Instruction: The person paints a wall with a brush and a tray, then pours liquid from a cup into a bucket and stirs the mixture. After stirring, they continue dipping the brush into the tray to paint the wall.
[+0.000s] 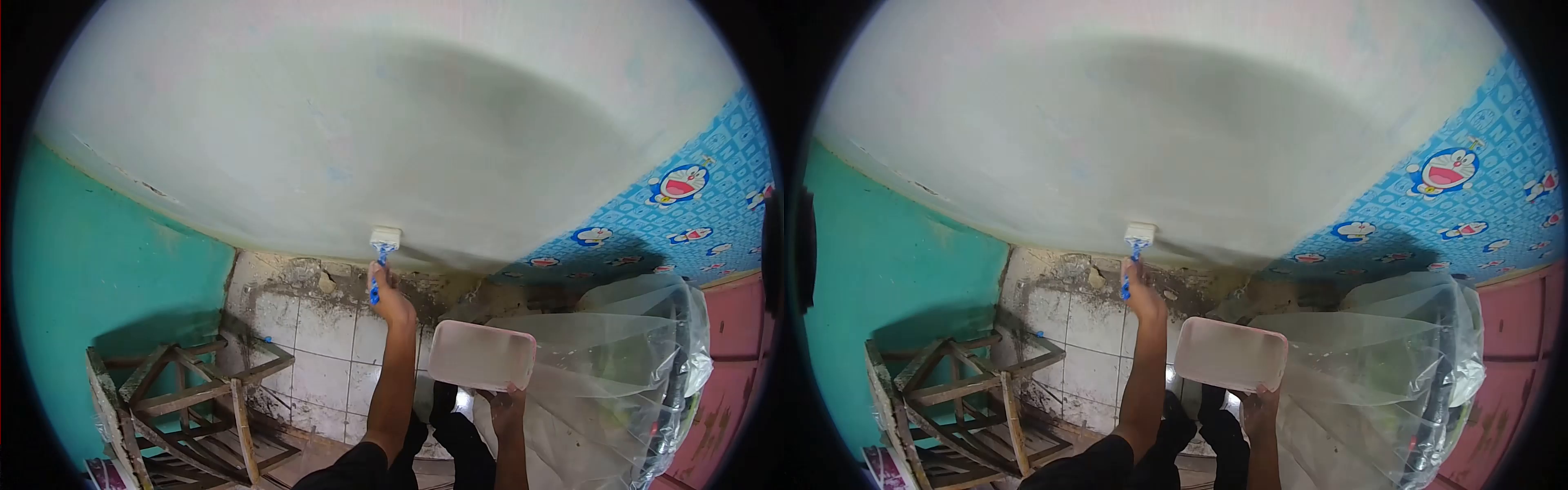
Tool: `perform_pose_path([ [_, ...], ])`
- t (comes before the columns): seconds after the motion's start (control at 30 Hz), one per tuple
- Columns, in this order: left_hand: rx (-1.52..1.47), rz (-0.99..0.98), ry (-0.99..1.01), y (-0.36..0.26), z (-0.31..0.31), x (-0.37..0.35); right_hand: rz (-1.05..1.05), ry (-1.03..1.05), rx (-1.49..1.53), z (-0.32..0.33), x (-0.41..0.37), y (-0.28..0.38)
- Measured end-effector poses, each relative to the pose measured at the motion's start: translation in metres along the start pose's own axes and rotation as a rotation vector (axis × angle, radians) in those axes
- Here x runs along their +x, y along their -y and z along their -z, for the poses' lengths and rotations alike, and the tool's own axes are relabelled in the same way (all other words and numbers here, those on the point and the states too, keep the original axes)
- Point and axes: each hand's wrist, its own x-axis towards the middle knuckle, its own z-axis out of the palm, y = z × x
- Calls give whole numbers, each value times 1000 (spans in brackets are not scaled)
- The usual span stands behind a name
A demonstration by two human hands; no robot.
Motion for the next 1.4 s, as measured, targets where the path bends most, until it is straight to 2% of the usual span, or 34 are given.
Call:
perform_pose_path([
  [0.1,-56,-70,148,-56,-12,-24,-7,26,4,-7,-3,13],
  [0.2,-150,-155,178,-64,-16,-24,-37,15,14,-4,-1,11],
  [0.43,211,-241,124,94,60,21,-28,11,19,18,19,-15],
  [0.57,344,-122,-68,189,112,61,-15,8,-34,29,24,-23],
  [0.63,372,-44,-122,214,127,77,-2,-6,-65,32,19,-21],
  [0.7,279,-57,-84,187,101,67,-1,-18,-69,28,15,-15],
  [0.83,256,-59,-26,58,26,19,-26,-15,-42,23,4,-3],
  [1.0,172,-243,123,-141,-68,-71,-43,-14,-34,-13,-16,36],
  [1.1,76,-351,237,-200,-94,-81,-34,1,-23,-43,-32,67],
  [1.17,34,-342,283,-211,-102,-79,-47,27,-17,-55,-38,83],
  [1.23,54,-260,296,-182,-92,-57,-74,63,-12,-59,-40,91],
  [1.4,108,-54,159,-98,-36,-40,-80,96,-31,-78,-40,116],
])
